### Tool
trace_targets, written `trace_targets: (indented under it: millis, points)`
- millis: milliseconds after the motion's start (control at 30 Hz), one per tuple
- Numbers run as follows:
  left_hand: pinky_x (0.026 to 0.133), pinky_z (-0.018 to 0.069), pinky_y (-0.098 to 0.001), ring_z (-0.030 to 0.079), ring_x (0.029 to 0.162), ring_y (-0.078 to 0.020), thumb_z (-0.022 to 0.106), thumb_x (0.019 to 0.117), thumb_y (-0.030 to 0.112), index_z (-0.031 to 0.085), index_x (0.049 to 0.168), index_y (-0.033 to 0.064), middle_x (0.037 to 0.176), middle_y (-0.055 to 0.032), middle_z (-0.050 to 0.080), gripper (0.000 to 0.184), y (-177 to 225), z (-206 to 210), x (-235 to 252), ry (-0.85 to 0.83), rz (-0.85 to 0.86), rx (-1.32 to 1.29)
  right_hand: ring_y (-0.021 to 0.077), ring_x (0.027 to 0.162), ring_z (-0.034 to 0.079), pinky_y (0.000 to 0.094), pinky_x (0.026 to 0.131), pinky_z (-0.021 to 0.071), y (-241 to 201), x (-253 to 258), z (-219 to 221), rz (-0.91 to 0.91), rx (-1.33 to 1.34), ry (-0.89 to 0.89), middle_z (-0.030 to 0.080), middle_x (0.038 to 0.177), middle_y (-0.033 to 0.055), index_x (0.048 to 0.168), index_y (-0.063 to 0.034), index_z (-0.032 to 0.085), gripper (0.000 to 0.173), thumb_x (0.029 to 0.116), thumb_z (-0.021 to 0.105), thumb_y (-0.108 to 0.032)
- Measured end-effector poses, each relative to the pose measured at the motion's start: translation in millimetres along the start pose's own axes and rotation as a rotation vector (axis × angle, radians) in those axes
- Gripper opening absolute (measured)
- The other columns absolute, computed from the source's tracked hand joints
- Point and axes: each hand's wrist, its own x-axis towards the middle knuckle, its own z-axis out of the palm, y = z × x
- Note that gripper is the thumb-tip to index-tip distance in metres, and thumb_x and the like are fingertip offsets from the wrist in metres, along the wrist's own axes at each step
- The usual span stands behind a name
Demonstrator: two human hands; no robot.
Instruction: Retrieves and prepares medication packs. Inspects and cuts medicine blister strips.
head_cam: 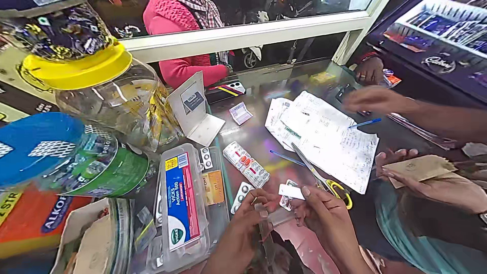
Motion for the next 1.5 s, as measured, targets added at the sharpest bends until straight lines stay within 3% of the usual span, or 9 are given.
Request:
trace_targets:
  millis: [100, 200, 367, 500, 600, 733, 967, 1133, 1500]
  points:
    - [0.081, 0.0607, -0.0326, 0.073, 0.097, -0.0219, 0.063, 0.089, 0.018, 0.066, 0.117, 0.0098, 0.113, -0.0141, 0.072, 0.029, 1.2, 7.7, 4.2, 0.103, -0.018, -0.243, 0.0073, 0.061, 0.072, 0.0216, 0.056, 0.0606, -2.5, 0.0, -0.7, 0.014, 0.029, 0.014, 0.078, 0.081, 0.0052, 0.103, -0.0081, 0.077, 0.025, 0.1061, 0.053, -0.015]
    - [0.095, 0.0591, -0.0384, 0.072, 0.11, -0.0278, 0.05, 0.1021, 0.027, 0.06, 0.123, 0.0048, 0.118, -0.0171, 0.073, 0.032, 2.4, 20.8, 6.8, 0.196, 0.016, -0.359, 0.0065, 0.061, 0.071, 0.0201, 0.054, 0.0592, -6.0, -2.1, -2.0, 0.035, 0.091, 0.01, 0.078, 0.082, 0.0059, 0.102, -0.0089, 0.077, 0.025, 0.1059, 0.054, -0.016]
    - [0.108, 0.0504, -0.0367, 0.064, 0.126, -0.028, 0.06, 0.0972, 0.042, 0.057, 0.138, -0.002, 0.135, -0.0208, 0.064, 0.06, 1.8, 13.3, 8.0, -0.052, 0.1, -0.446, 0.0048, 0.07, 0.072, 0.019, 0.061, 0.0597, -6.3, -4.8, -2.8, -0.054, 0.034, 0.016, 0.079, 0.09, 0.0017, 0.108, -0.0165, 0.078, 0.021, 0.1038, 0.059, -0.023]
    - [0.089, 0.0557, -0.0334, 0.067, 0.108, -0.0212, 0.066, 0.0861, 0.029, 0.045, 0.154, 0.0164, 0.135, -0.0127, 0.062, 0.072, 10.1, -2.4, 11.2, -0.458, 0.245, -0.273, 0.0019, 0.083, 0.071, 0.0188, 0.072, 0.0594, -11.7, -13.8, 5.4, -0.201, -0.074, -0.201, 0.076, 0.102, -0.0095, 0.117, -0.0269, 0.075, 0.024, 0.106, 0.055, -0.028]
    - [0.086, 0.0548, -0.0324, 0.067, 0.102, -0.0188, 0.063, 0.0841, 0.029, 0.045, 0.151, 0.027, 0.131, -0.0078, 0.064, 0.069, 16.1, 8.7, 14.3, -0.452, 0.448, -0.166, -0.0015, 0.089, 0.069, 0.0163, 0.076, 0.0582, -15.4, -17.8, 11.9, -0.254, -0.088, -0.305, 0.074, 0.109, -0.0141, 0.121, -0.0286, 0.074, 0.024, 0.1062, 0.055, -0.029]
    - [0.092, 0.0544, -0.0358, 0.067, 0.108, -0.0247, 0.06, 0.0896, 0.029, 0.044, 0.149, 0.0193, 0.128, -0.0131, 0.065, 0.062, 20.4, 19.0, 15.8, -0.388, 0.711, -0.151, -0.0001, 0.086, 0.07, 0.0167, 0.073, 0.0583, -9.1, -14.7, 11.1, -0.251, -0.056, -0.311, 0.074, 0.108, -0.012, 0.121, -0.0274, 0.073, 0.024, 0.1061, 0.055, -0.028]
    - [0.052, 0.0542, -0.0234, 0.07, 0.066, -0.0144, 0.039, 0.0992, 0.037, 0.061, 0.135, 0.01, 0.107, -0.0122, 0.075, 0.049, 29.6, 11.4, 21.3, -0.347, -0.009, -0.172, -0.0028, 0.077, 0.069, 0.0136, 0.066, 0.0581, -8.7, -27.8, 10.5, -0.344, -0.201, -0.183, 0.074, 0.101, -0.0133, 0.119, -0.0271, 0.074, 0.022, 0.1044, 0.059, -0.021]
    - [0.048, 0.0506, -0.0208, 0.066, 0.058, -0.0108, 0.045, 0.0989, 0.037, 0.061, 0.135, 0.0112, 0.109, -0.0133, 0.074, 0.047, 18.7, 11.8, 23.9, -0.49, -0.071, -0.258, -0.0054, 0.081, 0.068, 0.011, 0.07, 0.0575, -18.5, -34.4, 12.2, -0.455, -0.317, -0.13, 0.073, 0.107, -0.0167, 0.124, -0.028, 0.072, 0.024, 0.1058, 0.057, -0.022]
    - [0.043, 0.0469, -0.0192, 0.064, 0.057, -0.0081, 0.038, 0.1019, 0.034, 0.058, 0.138, 0.0082, 0.119, -0.0126, 0.071, 0.048, 18.9, 17.9, 16.2, -0.493, -0.194, -0.288, 0.0044, 0.068, 0.07, 0.0192, 0.059, 0.0575, -22.7, -36.5, 5.4, -0.103, 0.096, -0.078, 0.078, 0.091, 0.0037, 0.127, -0.0117, 0.073, 0.033, 0.107, 0.051, -0.027]
